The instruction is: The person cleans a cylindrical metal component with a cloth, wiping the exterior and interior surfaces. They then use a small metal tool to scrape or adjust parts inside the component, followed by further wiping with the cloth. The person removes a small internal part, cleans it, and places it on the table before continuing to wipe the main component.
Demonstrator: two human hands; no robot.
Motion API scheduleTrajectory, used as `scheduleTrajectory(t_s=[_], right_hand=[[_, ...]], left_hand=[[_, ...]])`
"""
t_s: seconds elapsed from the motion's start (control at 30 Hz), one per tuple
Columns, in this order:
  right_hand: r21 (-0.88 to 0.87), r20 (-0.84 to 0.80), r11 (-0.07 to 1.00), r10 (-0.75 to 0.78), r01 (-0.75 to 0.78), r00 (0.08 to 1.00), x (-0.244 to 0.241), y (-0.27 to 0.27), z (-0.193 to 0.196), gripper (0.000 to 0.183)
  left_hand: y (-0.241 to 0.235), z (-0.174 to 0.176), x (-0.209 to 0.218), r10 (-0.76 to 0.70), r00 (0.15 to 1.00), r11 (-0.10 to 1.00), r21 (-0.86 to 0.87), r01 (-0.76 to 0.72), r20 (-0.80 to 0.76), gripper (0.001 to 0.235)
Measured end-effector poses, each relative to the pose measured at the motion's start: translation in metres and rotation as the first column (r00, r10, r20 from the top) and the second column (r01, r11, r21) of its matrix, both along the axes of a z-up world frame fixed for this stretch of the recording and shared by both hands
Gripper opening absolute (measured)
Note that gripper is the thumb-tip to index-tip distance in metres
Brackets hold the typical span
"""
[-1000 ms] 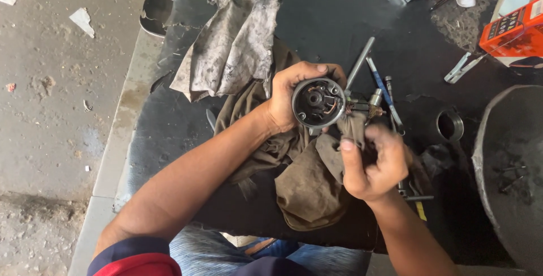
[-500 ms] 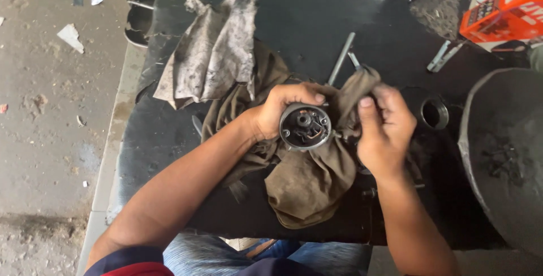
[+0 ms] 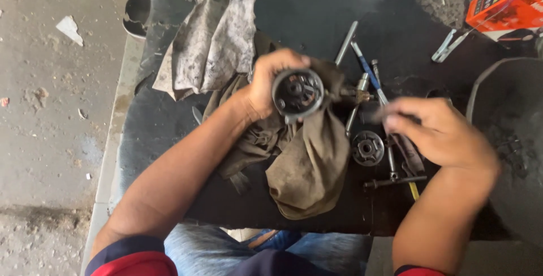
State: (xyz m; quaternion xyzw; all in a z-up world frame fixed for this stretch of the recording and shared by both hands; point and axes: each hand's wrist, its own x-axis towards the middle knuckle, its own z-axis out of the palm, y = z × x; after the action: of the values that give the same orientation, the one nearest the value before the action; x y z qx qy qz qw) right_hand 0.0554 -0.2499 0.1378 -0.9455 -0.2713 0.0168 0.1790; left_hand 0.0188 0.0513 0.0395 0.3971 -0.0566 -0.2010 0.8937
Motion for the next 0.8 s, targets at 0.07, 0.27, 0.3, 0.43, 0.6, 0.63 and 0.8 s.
scheduleTrajectory(t_s=[0.07,0.27,0.3,0.43,0.6,0.63,0.8], right_hand=[[0.127,-0.531,0.963,0.267,-0.236,0.804,0.005,-0.015,0.006,0.023],[0.023,0.217,0.999,0.024,-0.030,0.976,-0.023,0.048,-0.019,0.020],[0.019,0.199,1.000,0.014,-0.018,0.980,-0.023,0.050,-0.017,0.020],[0.152,-0.229,0.981,0.149,-0.116,0.962,-0.020,0.041,-0.027,0.029],[0.022,-0.225,0.960,0.277,-0.279,0.934,-0.026,0.052,-0.018,0.041],[0.098,-0.164,0.951,0.307,-0.294,0.938,-0.025,0.051,-0.019,0.037],[0.086,-0.228,0.995,0.071,-0.053,0.971,-0.026,0.052,-0.013,0.031]], left_hand=[[0.008,0.005,0.003,0.019,0.999,0.996,-0.085,-0.015,0.050,0.059],[0.007,0.001,0.001,0.017,0.999,0.985,-0.170,-0.023,-0.035,0.051],[0.006,0.000,0.000,0.006,0.999,0.985,-0.173,-0.015,-0.053,0.051],[0.003,-0.005,-0.001,-0.020,0.996,0.988,-0.152,0.007,-0.082,0.049],[0.003,0.009,-0.002,0.003,0.988,0.990,-0.139,-0.025,-0.154,0.047],[0.004,0.010,-0.002,-0.009,0.991,0.991,-0.131,-0.009,-0.136,0.047],[0.007,-0.002,0.001,-0.033,0.996,0.994,-0.107,0.024,-0.084,0.049]])
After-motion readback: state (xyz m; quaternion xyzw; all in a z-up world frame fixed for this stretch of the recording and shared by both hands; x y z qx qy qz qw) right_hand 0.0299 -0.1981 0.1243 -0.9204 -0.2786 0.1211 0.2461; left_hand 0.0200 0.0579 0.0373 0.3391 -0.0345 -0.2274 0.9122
